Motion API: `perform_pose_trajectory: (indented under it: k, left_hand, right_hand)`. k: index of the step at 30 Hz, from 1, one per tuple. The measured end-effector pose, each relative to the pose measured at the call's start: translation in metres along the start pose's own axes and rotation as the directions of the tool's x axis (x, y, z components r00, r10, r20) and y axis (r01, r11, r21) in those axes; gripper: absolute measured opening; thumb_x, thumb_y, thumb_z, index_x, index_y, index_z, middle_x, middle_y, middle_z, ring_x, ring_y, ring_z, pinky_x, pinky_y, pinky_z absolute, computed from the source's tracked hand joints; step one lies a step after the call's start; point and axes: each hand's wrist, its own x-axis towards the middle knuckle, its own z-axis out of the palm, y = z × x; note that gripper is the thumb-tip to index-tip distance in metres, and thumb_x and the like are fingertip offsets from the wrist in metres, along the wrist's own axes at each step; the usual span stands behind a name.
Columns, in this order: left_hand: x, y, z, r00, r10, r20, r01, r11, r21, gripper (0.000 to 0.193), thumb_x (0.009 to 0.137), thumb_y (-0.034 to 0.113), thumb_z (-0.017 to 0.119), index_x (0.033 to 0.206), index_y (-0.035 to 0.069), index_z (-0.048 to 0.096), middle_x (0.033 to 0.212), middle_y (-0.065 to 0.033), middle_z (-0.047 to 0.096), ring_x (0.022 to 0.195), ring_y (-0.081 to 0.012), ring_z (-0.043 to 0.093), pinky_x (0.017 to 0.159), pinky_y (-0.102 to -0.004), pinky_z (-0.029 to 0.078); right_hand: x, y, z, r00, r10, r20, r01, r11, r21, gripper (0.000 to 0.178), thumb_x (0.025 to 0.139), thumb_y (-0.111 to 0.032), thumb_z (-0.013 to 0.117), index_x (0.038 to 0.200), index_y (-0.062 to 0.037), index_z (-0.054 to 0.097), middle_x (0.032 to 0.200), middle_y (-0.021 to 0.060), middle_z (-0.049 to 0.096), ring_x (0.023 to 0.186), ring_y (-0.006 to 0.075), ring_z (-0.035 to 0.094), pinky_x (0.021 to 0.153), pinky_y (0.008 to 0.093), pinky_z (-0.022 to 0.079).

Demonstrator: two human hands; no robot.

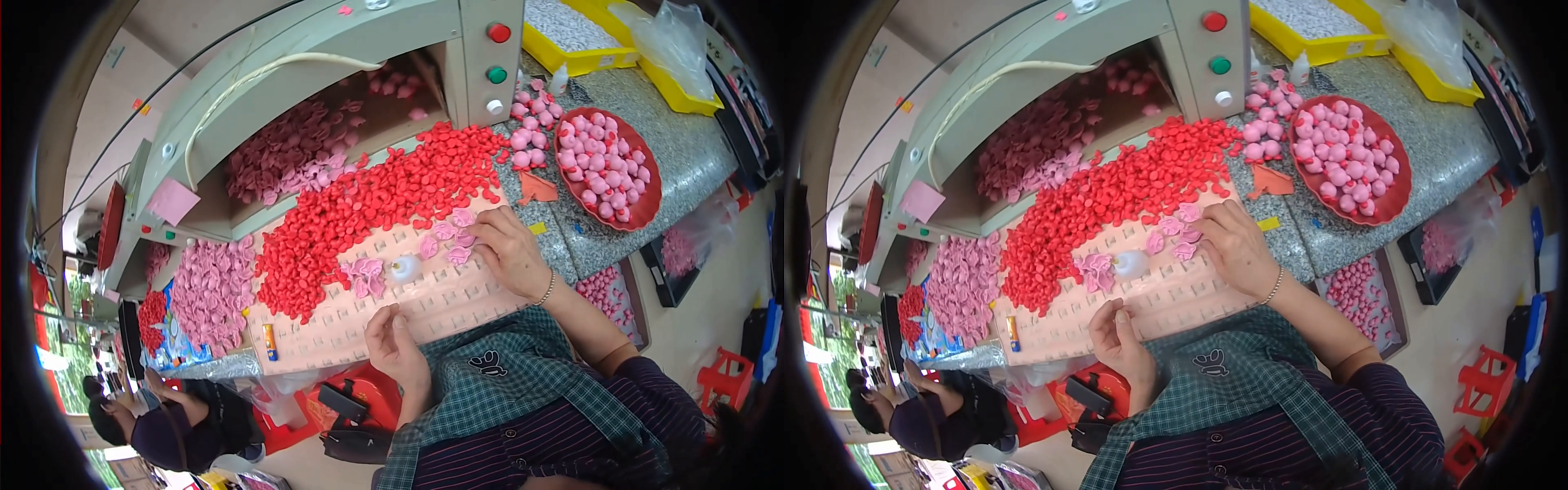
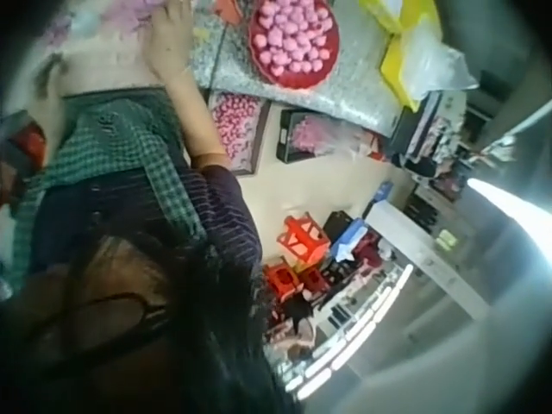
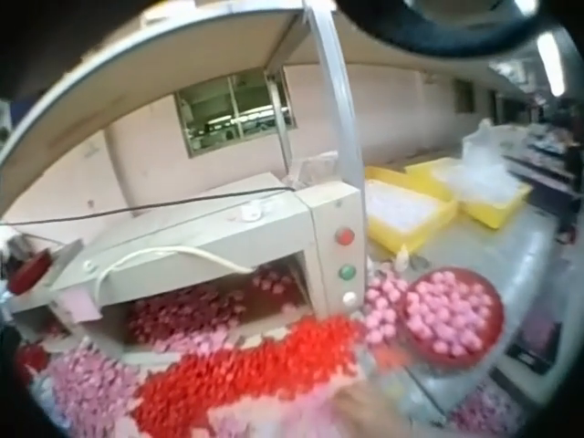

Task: Assembling small red parts and pink spherical components at a factory workbench.

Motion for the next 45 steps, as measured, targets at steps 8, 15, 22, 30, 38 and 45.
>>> perform_pose_trajectory:
  k: [8, 15, 22, 30, 38, 45]
  left_hand:
    - [-0.002, 0.003, -0.001, 0.959, 0.223, 0.174, -0.256, 0.948, 0.192, 0.016, 0.090, -0.008, 0.058, 0.105, -0.005, 0.061, 0.107, -0.0146, 0.063, 0.094, -0.0196, 0.062, 0.089, -0.0289, 0.048]
    - [-0.008, 0.012, 0.014, 0.918, 0.294, 0.265, -0.333, 0.936, 0.113, 0.024, 0.079, -0.008, 0.069, 0.102, -0.003, 0.065, 0.102, -0.0184, 0.065, 0.089, -0.0248, 0.064, 0.073, -0.0301, 0.052]
    - [0.000, 0.018, 0.012, 0.810, 0.379, 0.448, -0.463, 0.881, 0.094, 0.025, 0.072, -0.004, 0.076, 0.096, 0.001, 0.070, 0.097, -0.0126, 0.068, 0.088, -0.0271, 0.065, 0.076, -0.0319, 0.053]
    - [0.003, 0.026, 0.004, 0.771, 0.402, 0.494, -0.523, 0.842, 0.132, 0.022, 0.074, -0.005, 0.074, 0.094, 0.002, 0.071, 0.098, -0.0132, 0.070, 0.088, -0.0275, 0.066, 0.076, -0.0338, 0.053]
    - [0.075, 0.010, -0.037, 0.983, 0.182, -0.036, -0.145, 0.876, 0.461, 0.016, 0.084, -0.001, 0.067, 0.099, -0.001, 0.065, 0.093, -0.0148, 0.063, 0.078, -0.0275, 0.062, 0.070, -0.0344, 0.051]
    - [0.108, -0.008, -0.038, 0.899, 0.353, 0.259, -0.431, 0.614, 0.661, 0.011, 0.083, -0.003, 0.067, 0.093, 0.000, 0.067, 0.091, -0.0124, 0.065, 0.081, -0.0221, 0.064, 0.066, -0.0324, 0.051]
  right_hand:
    - [-0.012, 0.002, -0.003, 0.990, 0.144, 0.002, -0.142, 0.971, 0.190, 0.018, 0.080, 0.007, 0.064, 0.097, 0.0015, 0.065, 0.102, 0.0113, 0.060, 0.096, 0.0215, 0.060, 0.078, 0.0314, 0.051]
    - [-0.045, -0.036, 0.009, 0.860, 0.313, 0.403, -0.486, 0.259, 0.835, 0.016, 0.090, 0.004, 0.061, 0.104, 0.0021, 0.067, 0.117, 0.0126, 0.061, 0.100, 0.0168, 0.062, 0.088, 0.0288, 0.052]
    - [-0.055, -0.052, 0.014, 0.736, 0.188, 0.650, -0.613, -0.222, 0.758, 0.032, 0.090, 0.007, 0.059, 0.122, 0.0036, 0.056, 0.113, 0.0106, 0.062, 0.100, 0.0163, 0.064, 0.087, 0.0308, 0.055]
    - [-0.064, -0.043, 0.018, 0.672, 0.187, 0.717, -0.684, -0.215, 0.697, 0.026, 0.097, -0.002, 0.053, 0.123, 0.0015, 0.055, 0.108, 0.0142, 0.063, 0.091, 0.0197, 0.066, 0.078, 0.0306, 0.055]
    - [-0.053, -0.053, 0.010, 0.654, 0.301, 0.694, -0.652, -0.241, 0.719, 0.023, 0.102, -0.009, 0.046, 0.120, 0.0008, 0.057, 0.107, 0.0153, 0.064, 0.087, 0.0232, 0.066, 0.072, 0.0313, 0.055]
    - [-0.061, -0.044, 0.011, 0.659, 0.438, 0.611, -0.628, -0.128, 0.768, 0.021, 0.099, -0.010, 0.056, 0.118, -0.0022, 0.061, 0.107, 0.0105, 0.065, 0.078, 0.0150, 0.064, 0.062, 0.0231, 0.046]
